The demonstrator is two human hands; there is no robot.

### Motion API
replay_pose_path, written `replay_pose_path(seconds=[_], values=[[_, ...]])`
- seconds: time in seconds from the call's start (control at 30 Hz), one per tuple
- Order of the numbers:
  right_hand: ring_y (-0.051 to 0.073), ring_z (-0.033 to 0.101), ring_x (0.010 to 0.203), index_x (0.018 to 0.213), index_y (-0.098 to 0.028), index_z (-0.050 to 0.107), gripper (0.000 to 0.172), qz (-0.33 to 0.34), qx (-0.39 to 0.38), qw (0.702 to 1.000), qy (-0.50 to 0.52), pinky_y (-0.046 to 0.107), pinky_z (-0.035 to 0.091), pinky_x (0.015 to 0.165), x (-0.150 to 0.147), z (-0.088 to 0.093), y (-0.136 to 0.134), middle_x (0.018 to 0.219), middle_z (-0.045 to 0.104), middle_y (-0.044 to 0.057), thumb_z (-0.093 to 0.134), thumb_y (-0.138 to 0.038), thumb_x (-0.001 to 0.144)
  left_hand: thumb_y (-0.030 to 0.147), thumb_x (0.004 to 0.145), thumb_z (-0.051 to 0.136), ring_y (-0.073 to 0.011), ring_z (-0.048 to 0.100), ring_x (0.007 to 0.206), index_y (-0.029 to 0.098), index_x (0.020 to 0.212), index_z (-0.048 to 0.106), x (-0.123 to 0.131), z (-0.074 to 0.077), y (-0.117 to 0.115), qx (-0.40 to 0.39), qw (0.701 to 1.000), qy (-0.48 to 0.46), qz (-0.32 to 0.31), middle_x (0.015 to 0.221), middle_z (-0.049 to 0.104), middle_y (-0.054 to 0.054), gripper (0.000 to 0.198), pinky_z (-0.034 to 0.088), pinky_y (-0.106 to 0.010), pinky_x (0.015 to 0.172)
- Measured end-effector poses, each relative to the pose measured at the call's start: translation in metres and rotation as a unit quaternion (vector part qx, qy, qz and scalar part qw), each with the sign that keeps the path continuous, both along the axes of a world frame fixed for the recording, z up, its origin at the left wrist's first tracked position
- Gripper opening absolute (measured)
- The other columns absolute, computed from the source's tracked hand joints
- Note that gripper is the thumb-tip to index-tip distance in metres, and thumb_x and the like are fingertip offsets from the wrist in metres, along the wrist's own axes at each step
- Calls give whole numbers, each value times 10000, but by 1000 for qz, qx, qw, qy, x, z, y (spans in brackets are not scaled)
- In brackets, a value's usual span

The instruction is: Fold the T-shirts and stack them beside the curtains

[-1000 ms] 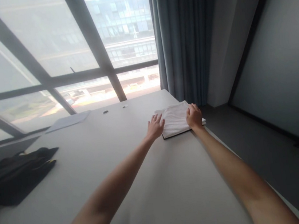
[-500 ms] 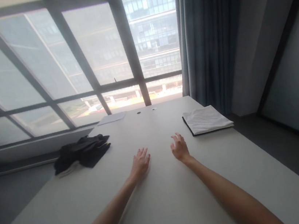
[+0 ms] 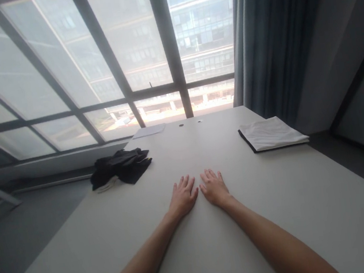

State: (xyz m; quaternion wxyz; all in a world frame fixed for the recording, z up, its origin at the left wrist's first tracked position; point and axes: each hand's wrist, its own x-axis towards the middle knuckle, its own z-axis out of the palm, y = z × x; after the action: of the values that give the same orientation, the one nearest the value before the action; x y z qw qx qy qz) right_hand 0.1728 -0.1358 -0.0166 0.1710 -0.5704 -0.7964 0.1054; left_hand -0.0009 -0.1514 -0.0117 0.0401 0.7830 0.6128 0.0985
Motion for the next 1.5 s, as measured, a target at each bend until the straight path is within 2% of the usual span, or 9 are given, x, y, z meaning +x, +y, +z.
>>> replay_pose_path(seconds=[0.4,1.03,1.5], values=[[303,289,1491,1470,-195,496,522,9,19,999,-35,570,146,1190,3,-14,8,1601,375,156,418,-377,986,527,1004,358,-298,237,1522,268,1537,416,-1,-5,-1,2,1000,-11,-4,1639,314,-88,596,159,-521,1227],[300,265,1500,1475,-170,480,526,10,5,1000,-26,571,130,1190,4,-9,6,1610,357,160,403,-381,999,515,1013,356,-313,258,1512,243,1532,418,0,-1,0,0,1000,4,-9,1638,311,-110,589,190,-544,1213],[287,252,1502,1479,-173,473,526,6,1,1000,-23,558,120,1195,3,-6,5,1619,344,145,402,-383,1001,513,1020,344,-308,276,1506,254,1526,422,-1,-5,2,13,1000,23,-8,1630,331,-105,574,206,-551,1209]])
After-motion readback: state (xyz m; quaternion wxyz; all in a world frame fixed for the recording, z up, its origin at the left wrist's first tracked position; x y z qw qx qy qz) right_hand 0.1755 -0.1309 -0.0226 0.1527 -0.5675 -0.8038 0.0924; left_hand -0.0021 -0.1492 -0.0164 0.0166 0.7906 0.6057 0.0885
